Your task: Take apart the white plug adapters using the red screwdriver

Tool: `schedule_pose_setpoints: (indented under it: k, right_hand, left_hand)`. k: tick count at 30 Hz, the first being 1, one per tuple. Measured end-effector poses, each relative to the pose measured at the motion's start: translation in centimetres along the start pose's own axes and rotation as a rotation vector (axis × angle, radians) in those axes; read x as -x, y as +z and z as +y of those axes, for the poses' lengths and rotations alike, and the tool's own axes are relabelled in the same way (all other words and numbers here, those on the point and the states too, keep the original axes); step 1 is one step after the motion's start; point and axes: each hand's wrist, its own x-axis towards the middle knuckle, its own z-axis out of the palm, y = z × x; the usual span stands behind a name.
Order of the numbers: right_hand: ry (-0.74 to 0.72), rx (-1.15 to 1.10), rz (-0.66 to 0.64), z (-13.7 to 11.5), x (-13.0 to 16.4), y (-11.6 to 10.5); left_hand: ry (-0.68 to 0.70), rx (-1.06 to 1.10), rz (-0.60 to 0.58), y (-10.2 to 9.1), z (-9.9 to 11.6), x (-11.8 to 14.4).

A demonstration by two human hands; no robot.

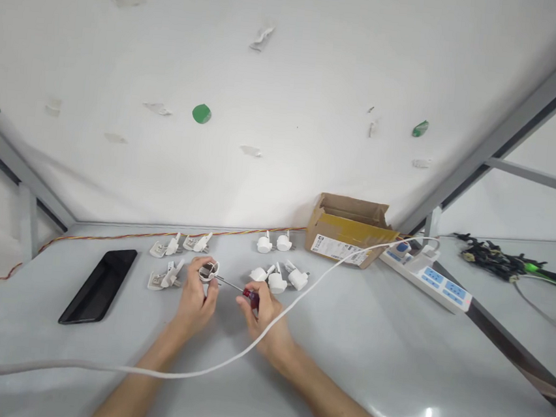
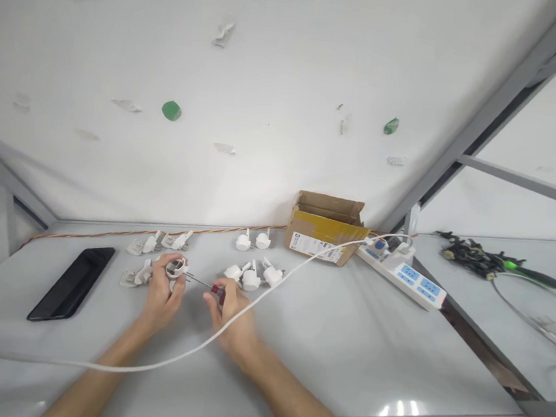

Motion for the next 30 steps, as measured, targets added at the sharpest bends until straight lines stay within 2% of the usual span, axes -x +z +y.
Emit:
schedule_pose_setpoints:
  k: [7,16,23,30]
  right_hand:
    - [-0.027,-0.026,0.008,0.16,-0.30,-0.21]
    - [-0.077,0.052,0.020,0.28,-0.41,-0.33]
    - [0.022,-0.047,-0.015,-0.04,0.07,-0.02]
    - [-0.038,-0.004,0.004,0.05,-0.44,-0.56]
  left_hand:
    - [0.003,0.001,0.019,0.04,0.02,0.01]
    - [0.000,0.005,0.001,-0.05,0.04,-0.05]
    - [-0.009,-0.019,0.006,0.00,0.13,-0.04]
    - [-0.006,-0.034,0.000,0.01,0.03,0.03]
